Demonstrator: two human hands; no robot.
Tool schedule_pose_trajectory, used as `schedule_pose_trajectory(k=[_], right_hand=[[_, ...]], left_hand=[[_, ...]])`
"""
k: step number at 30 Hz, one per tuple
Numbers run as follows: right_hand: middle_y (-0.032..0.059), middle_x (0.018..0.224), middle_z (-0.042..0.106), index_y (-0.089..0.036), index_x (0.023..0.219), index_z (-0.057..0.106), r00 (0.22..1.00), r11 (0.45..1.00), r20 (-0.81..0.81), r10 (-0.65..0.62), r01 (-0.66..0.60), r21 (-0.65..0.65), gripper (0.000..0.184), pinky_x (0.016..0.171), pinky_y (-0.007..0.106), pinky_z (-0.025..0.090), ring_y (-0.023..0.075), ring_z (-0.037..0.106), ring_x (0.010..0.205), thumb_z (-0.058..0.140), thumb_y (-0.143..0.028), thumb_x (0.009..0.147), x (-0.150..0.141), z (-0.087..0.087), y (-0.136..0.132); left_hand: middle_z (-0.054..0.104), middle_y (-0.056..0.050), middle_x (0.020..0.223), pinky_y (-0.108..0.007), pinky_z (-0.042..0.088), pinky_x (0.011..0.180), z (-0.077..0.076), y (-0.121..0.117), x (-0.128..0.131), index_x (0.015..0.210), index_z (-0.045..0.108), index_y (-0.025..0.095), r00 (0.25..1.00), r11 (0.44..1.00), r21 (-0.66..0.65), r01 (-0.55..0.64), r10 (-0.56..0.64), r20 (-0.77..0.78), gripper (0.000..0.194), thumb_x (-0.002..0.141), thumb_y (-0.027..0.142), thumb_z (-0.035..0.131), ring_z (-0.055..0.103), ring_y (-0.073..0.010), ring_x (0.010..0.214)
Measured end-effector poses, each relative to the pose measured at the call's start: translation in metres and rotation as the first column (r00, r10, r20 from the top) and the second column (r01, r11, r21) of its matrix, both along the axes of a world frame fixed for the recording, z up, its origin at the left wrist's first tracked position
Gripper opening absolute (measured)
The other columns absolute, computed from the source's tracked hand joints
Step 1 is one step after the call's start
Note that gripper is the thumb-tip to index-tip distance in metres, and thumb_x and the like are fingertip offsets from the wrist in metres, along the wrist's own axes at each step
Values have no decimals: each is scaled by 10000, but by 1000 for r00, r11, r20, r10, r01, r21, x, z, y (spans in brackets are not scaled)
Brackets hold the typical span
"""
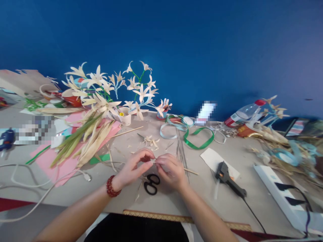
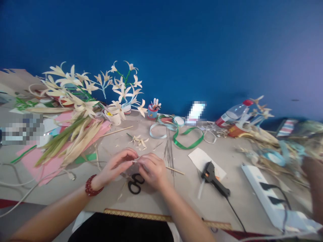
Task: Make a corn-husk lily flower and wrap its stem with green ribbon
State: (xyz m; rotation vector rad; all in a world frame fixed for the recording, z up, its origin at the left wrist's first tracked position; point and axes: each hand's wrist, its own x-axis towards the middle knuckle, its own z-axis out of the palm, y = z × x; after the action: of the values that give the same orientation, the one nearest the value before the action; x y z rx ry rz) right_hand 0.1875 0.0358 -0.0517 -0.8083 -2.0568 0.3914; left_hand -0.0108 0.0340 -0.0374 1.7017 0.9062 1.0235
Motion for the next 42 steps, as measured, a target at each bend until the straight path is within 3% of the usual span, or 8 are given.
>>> schedule_pose_trajectory(k=[3, 7, 10, 19, 24, 30, 37, 42], right_hand=[[56, 823, 698, -226, 868, 620, 999, 996, -48, -19, 15, -82, 110, 706, 328, 535, 193, 652, 778, 549, -142, 854, -3, 0, 0], [55, 809, 663, -212, 889, 603, 998, 985, -32, -46, 40, -170, 76, 686, 320, 517, 195, 626, 754, 552, -176, 846, -4, 2, -1], [53, 802, 663, -213, 883, 599, 999, 984, 0, -53, 52, -170, 76, 690, 317, 506, 193, 615, 749, 539, -178, 851, -6, 3, -1], [18, 697, 653, -217, 742, 590, 983, 968, 58, -174, 181, -171, 106, 638, 277, 468, 174, 609, 664, 562, -152, 821, -8, 1, -1], [23, 708, 660, -207, 756, 614, 928, 914, 58, -368, 373, -163, 91, 647, 278, 477, 180, 624, 662, 565, -146, 801, 12, 0, 10], [51, 864, 687, -204, 933, 615, 992, 980, 79, -95, 107, -166, 118, 741, 298, 492, 200, 637, 807, 566, -178, 829, -3, 8, 2], [18, 707, 644, -212, 750, 582, 988, 973, 94, -123, 139, -182, 93, 643, 268, 448, 176, 603, 681, 553, -173, 829, -9, 1, 2], [24, 721, 649, -206, 733, 591, 962, 927, 66, -265, 273, -256, 106, 683, 275, 453, 187, 617, 710, 547, -157, 816, 8, 2, 11]], left_hand=[[638, -88, 1016, -368, 482, 887, -2, -1, 1, 983, 615, 197, 990, 964, 258, -60, 91, -107, 138, 853, 231, 587, 591, -224, 991], [651, -55, 866, -352, 489, 826, -4, -2, 3, 891, 613, 206, 967, 934, 352, -56, 138, -214, 108, 878, 157, 517, 602, -196, 855], [647, -39, 826, -387, 458, 904, -3, -2, 5, 857, 597, 209, 949, 919, 392, -47, 164, -270, 96, 862, 141, 528, 597, -194, 837], [660, -30, 864, -431, 369, 1041, 0, -4, 7, 809, 556, 217, 947, 935, 350, -62, 166, -276, 114, 850, 118, 517, 612, -186, 883], [660, -41, 898, -438, 355, 1057, 0, -4, 3, 812, 546, 213, 954, 944, 312, -109, 187, -234, 106, 861, 125, 514, 613, -186, 905], [652, -50, 916, -406, 423, 976, -2, -3, 5, 832, 553, 210, 950, 943, 320, -87, 175, -258, 94, 863, 132, 512, 595, -201, 935], [647, -33, 875, -408, 412, 981, -4, -2, 7, 814, 554, 212, 950, 939, 335, -78, 172, -260, 98, 851, 125, 532, 598, -190, 892], [647, -44, 872, -362, 455, 873, -3, -2, 6, 786, 543, 206, 960, 958, 273, -87, 154, -236, 105, 859, 132, 532, 599, -198, 902]])
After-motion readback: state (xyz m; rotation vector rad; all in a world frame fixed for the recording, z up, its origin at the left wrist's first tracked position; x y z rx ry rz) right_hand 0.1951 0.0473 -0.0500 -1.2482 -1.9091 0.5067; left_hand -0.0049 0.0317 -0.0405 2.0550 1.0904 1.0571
